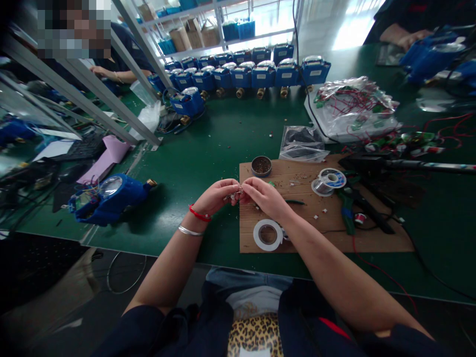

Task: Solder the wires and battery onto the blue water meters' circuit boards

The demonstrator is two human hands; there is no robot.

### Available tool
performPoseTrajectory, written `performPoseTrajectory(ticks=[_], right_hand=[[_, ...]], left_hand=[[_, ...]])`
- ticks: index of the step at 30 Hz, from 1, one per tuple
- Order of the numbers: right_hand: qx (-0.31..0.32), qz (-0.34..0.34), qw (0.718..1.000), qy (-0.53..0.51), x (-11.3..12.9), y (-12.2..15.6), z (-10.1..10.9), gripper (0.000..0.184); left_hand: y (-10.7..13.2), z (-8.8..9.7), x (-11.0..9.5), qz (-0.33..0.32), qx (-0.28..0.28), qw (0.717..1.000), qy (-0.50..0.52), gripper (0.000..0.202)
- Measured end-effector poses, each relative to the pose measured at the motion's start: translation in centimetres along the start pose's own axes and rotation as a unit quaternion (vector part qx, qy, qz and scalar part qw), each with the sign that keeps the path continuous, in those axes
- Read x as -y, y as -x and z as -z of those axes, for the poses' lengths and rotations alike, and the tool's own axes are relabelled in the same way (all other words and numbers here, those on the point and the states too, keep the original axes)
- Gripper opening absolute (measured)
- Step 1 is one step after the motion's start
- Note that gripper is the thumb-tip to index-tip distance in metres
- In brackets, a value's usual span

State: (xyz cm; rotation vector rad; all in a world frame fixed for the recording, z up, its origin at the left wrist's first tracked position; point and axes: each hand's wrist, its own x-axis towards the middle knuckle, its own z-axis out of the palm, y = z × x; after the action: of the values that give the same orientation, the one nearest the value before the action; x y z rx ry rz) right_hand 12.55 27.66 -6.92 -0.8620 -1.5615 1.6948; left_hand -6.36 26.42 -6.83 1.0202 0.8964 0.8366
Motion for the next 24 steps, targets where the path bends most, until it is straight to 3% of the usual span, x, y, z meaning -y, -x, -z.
performPoseTrajectory(ticks=[3, 6, 9, 13, 17, 24], right_hand=[[0.0, 0.024, 0.999, 0.039, 0.11, 0.05, -0.1, 0.024], [-0.019, 0.003, 1.0, 0.021, 0.01, -0.03, -0.04, 0.023], [-0.049, -0.022, 0.997, -0.053, -0.24, -0.19, 0.18, 0.022], [-0.083, -0.006, 0.982, -0.172, -0.25, -0.33, 0.58, 0.017], [-0.069, -0.004, 0.969, -0.236, 0.19, -0.32, 0.82, 0.019], [-0.018, -0.037, 0.994, -0.1, -0.1, -0.06, 0.69, 0.027]], left_hand=[[-0.05, 0.0, 0.1, 0.001, -0.001, 1.0, -0.011, 0.031], [-0.08, -0.05, 0.07, -0.004, 0.004, 1.0, -0.003, 0.031], [-0.04, -0.06, -0.03, -0.018, 0.011, 1.0, 0.02, 0.028], [-0.03, 0.06, -0.03, -0.058, 0.021, 0.997, 0.039, 0.03], [-0.19, 0.11, 0.2, -0.079, 0.024, 0.996, 0.035, 0.037], [-0.22, 0.03, 0.54, -0.035, 0.053, 0.998, 0.027, 0.049]])
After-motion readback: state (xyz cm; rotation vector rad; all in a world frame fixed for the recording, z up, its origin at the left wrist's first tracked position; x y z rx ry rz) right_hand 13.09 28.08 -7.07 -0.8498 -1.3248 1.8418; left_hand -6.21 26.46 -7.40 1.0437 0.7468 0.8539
